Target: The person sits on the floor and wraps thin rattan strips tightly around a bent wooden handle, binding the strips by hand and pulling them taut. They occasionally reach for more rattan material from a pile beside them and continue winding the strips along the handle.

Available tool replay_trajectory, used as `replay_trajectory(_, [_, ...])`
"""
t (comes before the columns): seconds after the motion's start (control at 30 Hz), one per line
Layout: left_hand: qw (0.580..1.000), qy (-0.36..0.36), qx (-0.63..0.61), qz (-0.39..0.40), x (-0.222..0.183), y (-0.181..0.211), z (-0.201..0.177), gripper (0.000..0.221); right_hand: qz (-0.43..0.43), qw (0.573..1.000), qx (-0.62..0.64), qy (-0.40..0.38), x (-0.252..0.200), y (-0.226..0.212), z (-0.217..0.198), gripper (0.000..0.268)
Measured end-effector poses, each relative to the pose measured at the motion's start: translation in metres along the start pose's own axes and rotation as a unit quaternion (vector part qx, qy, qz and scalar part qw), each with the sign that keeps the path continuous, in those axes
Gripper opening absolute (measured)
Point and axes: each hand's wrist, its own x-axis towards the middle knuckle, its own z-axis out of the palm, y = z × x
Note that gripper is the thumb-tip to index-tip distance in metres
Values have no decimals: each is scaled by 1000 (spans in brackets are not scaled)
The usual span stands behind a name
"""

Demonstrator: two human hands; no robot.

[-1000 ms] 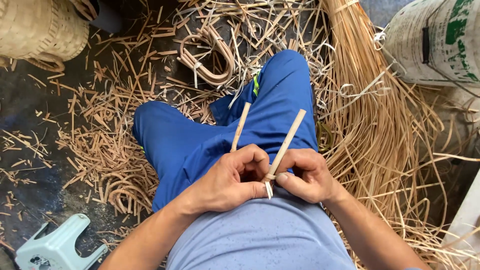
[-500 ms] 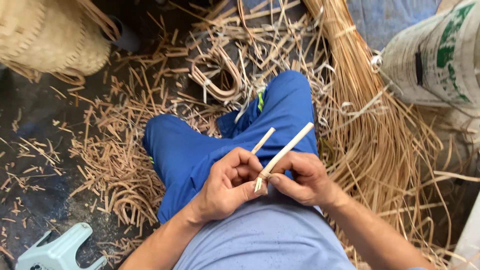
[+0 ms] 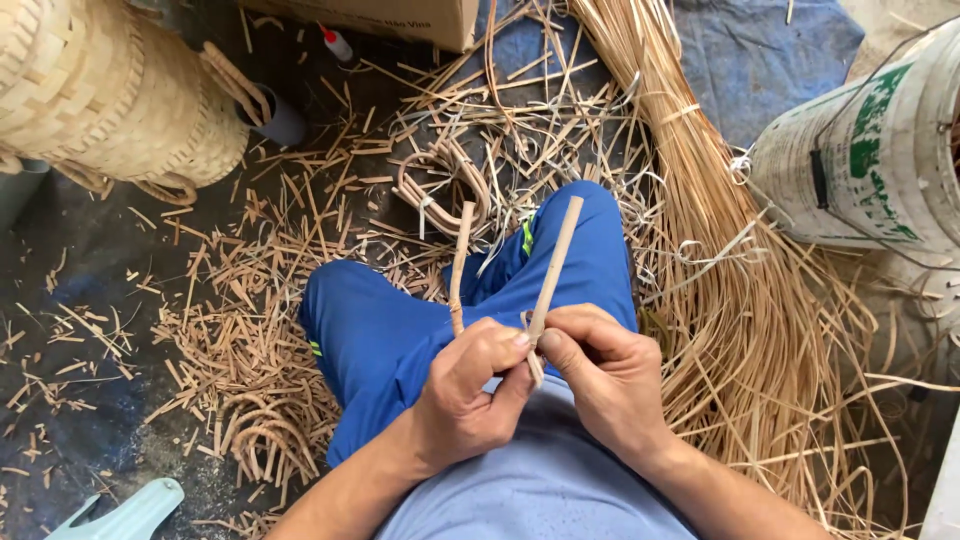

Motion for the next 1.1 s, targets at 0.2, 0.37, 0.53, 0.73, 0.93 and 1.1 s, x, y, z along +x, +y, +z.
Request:
replay_trajectory(0.2, [999, 26, 2, 47, 2, -2, 2, 39, -23, 999, 0, -29, 6, -14, 12, 20])
replay_trajectory(0.37, [1000, 27, -13, -7, -7, 7, -4, 39, 67, 994, 30, -75, 21, -10, 9, 20])
replay_trajectory(0.53, [988, -15, 141, -58, -6, 52, -18, 32, 151, 968, 117, -160, 27, 0, 2, 25])
replay_trajectory(0.73, [934, -58, 352, 2, -5, 87, -43, 36, 187, 939, 65, -282, 22, -18, 12, 22])
replay_trajectory(0.93, [913, -178, 355, 100, 30, 97, -81, 37, 82, 908, -3, -411, 30, -22, 19, 21])
replay_trajectory(1.1, [942, -257, 180, -120, 32, 87, -107, 29, 283, 834, 134, -455, 42, 4, 31, 31])
